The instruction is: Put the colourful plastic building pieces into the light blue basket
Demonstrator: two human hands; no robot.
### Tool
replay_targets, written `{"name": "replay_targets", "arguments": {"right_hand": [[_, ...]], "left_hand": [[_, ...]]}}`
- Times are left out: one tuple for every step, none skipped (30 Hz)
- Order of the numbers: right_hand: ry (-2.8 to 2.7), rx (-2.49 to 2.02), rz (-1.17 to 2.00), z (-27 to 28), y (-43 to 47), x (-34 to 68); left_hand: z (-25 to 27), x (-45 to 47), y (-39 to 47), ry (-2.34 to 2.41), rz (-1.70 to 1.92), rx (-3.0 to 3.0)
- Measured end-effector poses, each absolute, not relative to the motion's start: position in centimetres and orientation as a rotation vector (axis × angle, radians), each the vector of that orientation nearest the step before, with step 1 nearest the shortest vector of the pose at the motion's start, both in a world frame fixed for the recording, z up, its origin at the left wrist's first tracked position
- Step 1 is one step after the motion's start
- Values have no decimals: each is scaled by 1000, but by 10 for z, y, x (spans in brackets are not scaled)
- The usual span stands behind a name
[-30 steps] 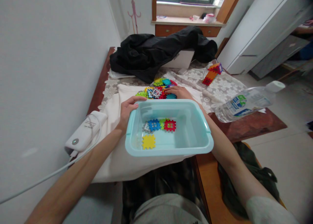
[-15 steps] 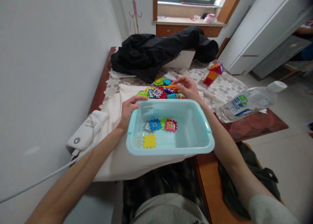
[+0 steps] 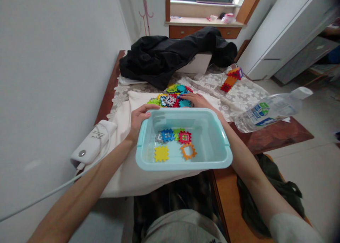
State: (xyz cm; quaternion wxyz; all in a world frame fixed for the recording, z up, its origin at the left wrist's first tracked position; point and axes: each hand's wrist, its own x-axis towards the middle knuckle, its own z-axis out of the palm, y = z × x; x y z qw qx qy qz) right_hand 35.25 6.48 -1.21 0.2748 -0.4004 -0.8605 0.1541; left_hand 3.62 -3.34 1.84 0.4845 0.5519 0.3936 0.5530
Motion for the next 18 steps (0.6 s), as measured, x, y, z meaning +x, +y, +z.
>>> {"name": "replay_targets", "arguments": {"right_hand": [[-2356,-1076,404,-15,67,352],[-2372,-1078,388,-17,67,352],[-2365,-1084,367,-17,67,352],[-2347,-1092,350,-15,66,352],[-2326,-1098,342,-14,65,352],[-2311,-1095,341,-11,64,352],[-2296,-1086,344,-9,63,351],[-2279,-1077,351,-7,62,351],[-2253,-1069,360,-6,61,350],[-2221,-1060,380,-5,61,349],[-2177,-1050,415,-5,61,348],[-2116,-1039,464,-6,61,347],[-2036,-1023,524,-6,61,346],[-1940,-999,598,-7,61,345],[-1823,-967,683,-6,61,345],[-1693,-925,778,-6,60,344],[-1567,-876,872,-4,59,343],[-1463,-824,964,-1,56,343]], "left_hand": [[17,36,-33,961,1346,1360],[16,35,-33,961,1346,1372],[16,35,-32,961,1348,1377],[15,34,-32,959,1350,1376],[15,34,-32,958,1351,1371],[15,35,-32,958,1350,1366],[15,35,-33,957,1350,1361],[16,35,-33,954,1353,1357],[16,35,-33,947,1355,1354],[16,35,-33,941,1356,1353],[16,35,-33,936,1357,1353],[16,35,-33,932,1355,1355],[15,34,-33,929,1351,1358],[15,34,-32,927,1345,1361],[14,34,-32,926,1342,1364],[14,33,-31,922,1340,1366],[13,33,-31,915,1338,1367],[13,33,-30,910,1339,1366]]}}
